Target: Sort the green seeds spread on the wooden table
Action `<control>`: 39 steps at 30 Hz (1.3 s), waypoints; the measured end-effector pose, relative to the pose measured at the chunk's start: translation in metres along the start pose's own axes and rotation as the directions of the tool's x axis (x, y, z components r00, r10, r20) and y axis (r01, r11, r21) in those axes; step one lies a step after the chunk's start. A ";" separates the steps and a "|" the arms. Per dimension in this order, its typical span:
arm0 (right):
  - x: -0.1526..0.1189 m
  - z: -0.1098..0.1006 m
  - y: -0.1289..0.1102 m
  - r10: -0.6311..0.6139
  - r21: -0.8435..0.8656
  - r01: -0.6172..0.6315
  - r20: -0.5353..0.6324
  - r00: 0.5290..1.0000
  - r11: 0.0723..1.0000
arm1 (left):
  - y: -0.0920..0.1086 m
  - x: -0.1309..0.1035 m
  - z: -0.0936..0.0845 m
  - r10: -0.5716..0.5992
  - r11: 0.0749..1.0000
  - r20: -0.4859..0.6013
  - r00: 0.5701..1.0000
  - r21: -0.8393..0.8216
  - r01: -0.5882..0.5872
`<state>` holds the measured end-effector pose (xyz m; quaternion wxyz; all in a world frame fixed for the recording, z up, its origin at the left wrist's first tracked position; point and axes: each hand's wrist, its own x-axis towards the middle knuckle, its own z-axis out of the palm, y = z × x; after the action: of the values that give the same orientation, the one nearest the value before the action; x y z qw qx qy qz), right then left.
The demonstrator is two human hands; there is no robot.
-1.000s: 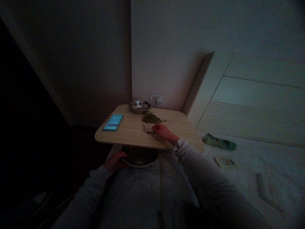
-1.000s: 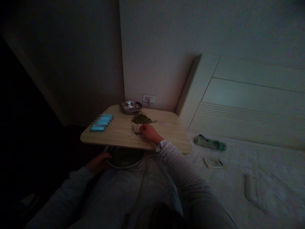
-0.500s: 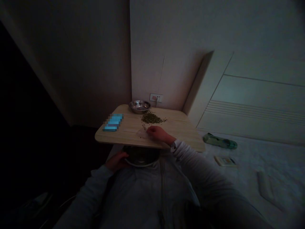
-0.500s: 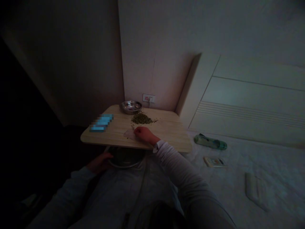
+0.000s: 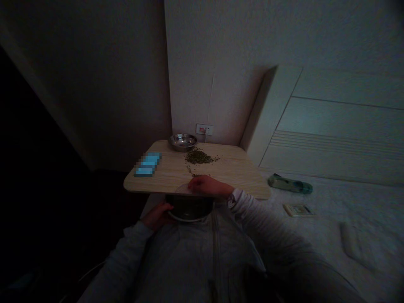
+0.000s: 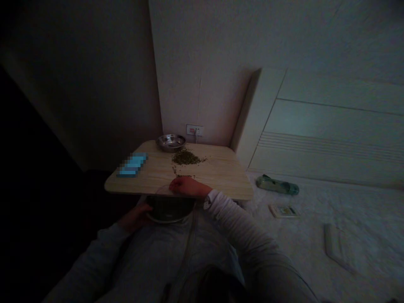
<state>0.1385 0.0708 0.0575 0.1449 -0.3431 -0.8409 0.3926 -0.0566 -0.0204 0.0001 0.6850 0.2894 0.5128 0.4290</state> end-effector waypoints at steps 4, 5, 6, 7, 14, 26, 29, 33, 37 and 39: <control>-0.007 -0.016 0.008 0.025 0.038 -0.022 -0.067 0.997 0.999 | 0.002 -0.002 0.006 -0.015 1.000 -0.019 1.000 0.006 0.015; -0.008 -0.022 0.012 0.033 0.025 -0.030 -0.119 0.992 0.999 | 0.002 -0.002 0.008 -0.013 1.000 -0.021 1.000 0.000 0.013; -0.009 -0.028 0.016 0.038 0.021 -0.035 -0.164 0.986 0.999 | 0.002 -0.002 0.010 -0.014 1.000 -0.022 1.000 -0.007 0.014; -0.010 -0.033 0.020 0.049 0.012 -0.047 -0.206 0.977 0.999 | 0.002 -0.001 0.012 -0.019 1.000 -0.023 1.000 -0.012 0.018; -0.010 -0.048 0.041 0.103 -0.109 -0.152 -0.362 0.926 0.982 | -0.005 0.000 0.031 -0.030 0.999 -0.021 0.999 -0.046 0.029; -0.009 -0.048 0.034 0.111 -0.167 -0.170 -0.317 0.942 0.971 | -0.008 0.001 0.037 -0.034 0.998 -0.023 0.999 -0.060 0.033; -0.011 -0.047 0.031 0.105 -0.165 -0.155 -0.279 0.955 0.974 | -0.009 0.002 0.037 -0.028 0.997 -0.008 1.000 -0.075 0.028; -0.014 -0.044 0.031 0.087 -0.128 -0.121 -0.246 0.965 0.984 | -0.010 0.003 0.036 -0.031 0.997 -0.014 0.999 -0.070 0.030; -0.016 -0.043 0.032 0.088 -0.096 -0.115 -0.250 0.964 0.989 | -0.012 0.003 0.035 -0.026 0.997 -0.006 1.000 -0.077 0.026; -0.016 -0.043 0.031 0.089 -0.102 -0.117 -0.247 0.965 0.988 | -0.012 0.003 0.035 -0.023 0.997 -0.001 1.000 -0.079 0.023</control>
<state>0.1861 0.0983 0.0622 0.2054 -0.4394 -0.8193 0.3058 -0.0196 -0.0216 -0.0008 0.7003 0.2560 0.4993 0.4413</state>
